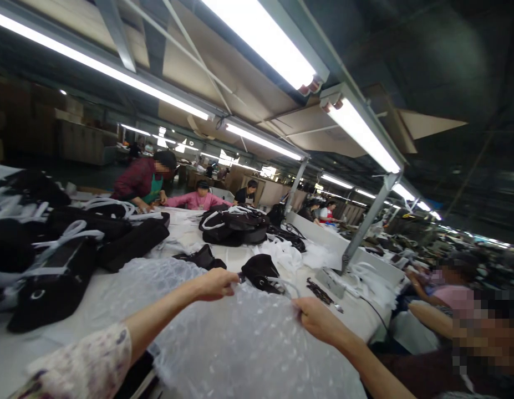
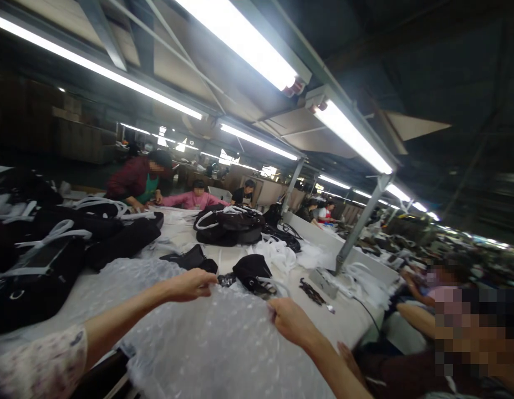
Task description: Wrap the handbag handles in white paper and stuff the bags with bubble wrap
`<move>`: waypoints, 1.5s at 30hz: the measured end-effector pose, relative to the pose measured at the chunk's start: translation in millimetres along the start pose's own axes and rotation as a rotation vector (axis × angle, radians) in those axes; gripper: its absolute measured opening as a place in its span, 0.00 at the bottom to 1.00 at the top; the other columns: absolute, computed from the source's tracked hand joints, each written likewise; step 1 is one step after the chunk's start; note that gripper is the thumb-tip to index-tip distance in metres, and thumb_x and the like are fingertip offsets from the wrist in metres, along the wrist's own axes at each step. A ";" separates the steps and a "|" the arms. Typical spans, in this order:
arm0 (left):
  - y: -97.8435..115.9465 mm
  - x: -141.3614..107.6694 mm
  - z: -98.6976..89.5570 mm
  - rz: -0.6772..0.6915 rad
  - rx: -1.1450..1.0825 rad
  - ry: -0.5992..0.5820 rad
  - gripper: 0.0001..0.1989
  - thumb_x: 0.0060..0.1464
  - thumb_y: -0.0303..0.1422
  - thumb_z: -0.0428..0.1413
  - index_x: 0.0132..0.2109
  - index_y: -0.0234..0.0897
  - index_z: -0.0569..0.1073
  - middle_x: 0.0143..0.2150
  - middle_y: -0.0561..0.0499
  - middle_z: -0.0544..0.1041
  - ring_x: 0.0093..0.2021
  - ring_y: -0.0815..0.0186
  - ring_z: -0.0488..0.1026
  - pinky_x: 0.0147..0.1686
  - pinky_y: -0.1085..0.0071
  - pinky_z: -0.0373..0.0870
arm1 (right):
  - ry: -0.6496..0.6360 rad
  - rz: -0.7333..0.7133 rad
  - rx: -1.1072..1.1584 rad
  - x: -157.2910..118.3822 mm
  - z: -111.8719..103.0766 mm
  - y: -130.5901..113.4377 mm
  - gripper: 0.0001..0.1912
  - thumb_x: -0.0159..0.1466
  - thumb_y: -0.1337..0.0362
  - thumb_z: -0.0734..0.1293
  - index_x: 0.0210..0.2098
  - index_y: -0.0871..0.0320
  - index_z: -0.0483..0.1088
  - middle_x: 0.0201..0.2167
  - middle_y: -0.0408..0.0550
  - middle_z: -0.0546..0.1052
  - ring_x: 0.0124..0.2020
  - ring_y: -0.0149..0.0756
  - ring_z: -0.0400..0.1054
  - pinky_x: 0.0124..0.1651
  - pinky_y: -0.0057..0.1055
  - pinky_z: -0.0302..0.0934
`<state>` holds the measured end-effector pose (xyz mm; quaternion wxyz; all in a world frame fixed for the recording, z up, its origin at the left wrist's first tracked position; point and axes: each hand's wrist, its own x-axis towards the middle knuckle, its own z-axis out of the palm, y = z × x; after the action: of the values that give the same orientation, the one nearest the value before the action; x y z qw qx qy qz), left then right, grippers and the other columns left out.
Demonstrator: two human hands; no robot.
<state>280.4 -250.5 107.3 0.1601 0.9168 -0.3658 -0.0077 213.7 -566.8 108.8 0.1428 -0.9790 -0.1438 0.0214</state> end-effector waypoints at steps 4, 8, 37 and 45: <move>-13.2 5.2 -2.2 -0.054 0.033 0.053 0.07 0.54 0.25 0.52 0.33 0.36 0.75 0.36 0.49 0.79 0.41 0.60 0.75 0.41 0.71 0.65 | -0.106 -0.014 0.156 -9.0 1.9 2.1 0.12 0.52 0.76 0.56 0.28 0.57 0.67 0.24 0.40 0.74 0.27 0.32 0.69 0.31 0.25 0.59; -41.0 -6.1 -21.3 -0.096 0.058 0.035 0.08 0.54 0.25 0.51 0.32 0.36 0.75 0.35 0.50 0.79 0.39 0.60 0.74 0.40 0.70 0.65 | -0.122 -0.039 0.238 -12.4 12.3 3.5 0.09 0.60 0.67 0.58 0.32 0.58 0.70 0.25 0.41 0.72 0.28 0.32 0.67 0.31 0.26 0.58; 74.6 -15.2 11.8 0.062 0.133 -0.083 0.12 0.52 0.20 0.53 0.39 0.38 0.76 0.39 0.46 0.81 0.41 0.56 0.78 0.36 0.68 0.69 | -0.014 -0.217 0.342 10.0 27.5 -68.7 0.15 0.65 0.57 0.63 0.24 0.56 0.63 0.20 0.37 0.63 0.24 0.29 0.56 0.28 0.27 0.49; -4.7 -55.5 19.8 -0.434 0.274 0.112 0.11 0.59 0.24 0.47 0.43 0.35 0.73 0.40 0.38 0.81 0.43 0.51 0.80 0.38 0.62 0.73 | 0.077 -0.816 -0.132 6.3 57.2 -128.1 0.17 0.69 0.61 0.61 0.23 0.56 0.66 0.21 0.40 0.70 0.21 0.29 0.56 0.24 0.31 0.42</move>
<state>240.3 -215.6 81.3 0.0491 0.9860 -0.1486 0.0583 179.8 -431.7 90.6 0.0817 -0.8489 -0.5155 -0.0831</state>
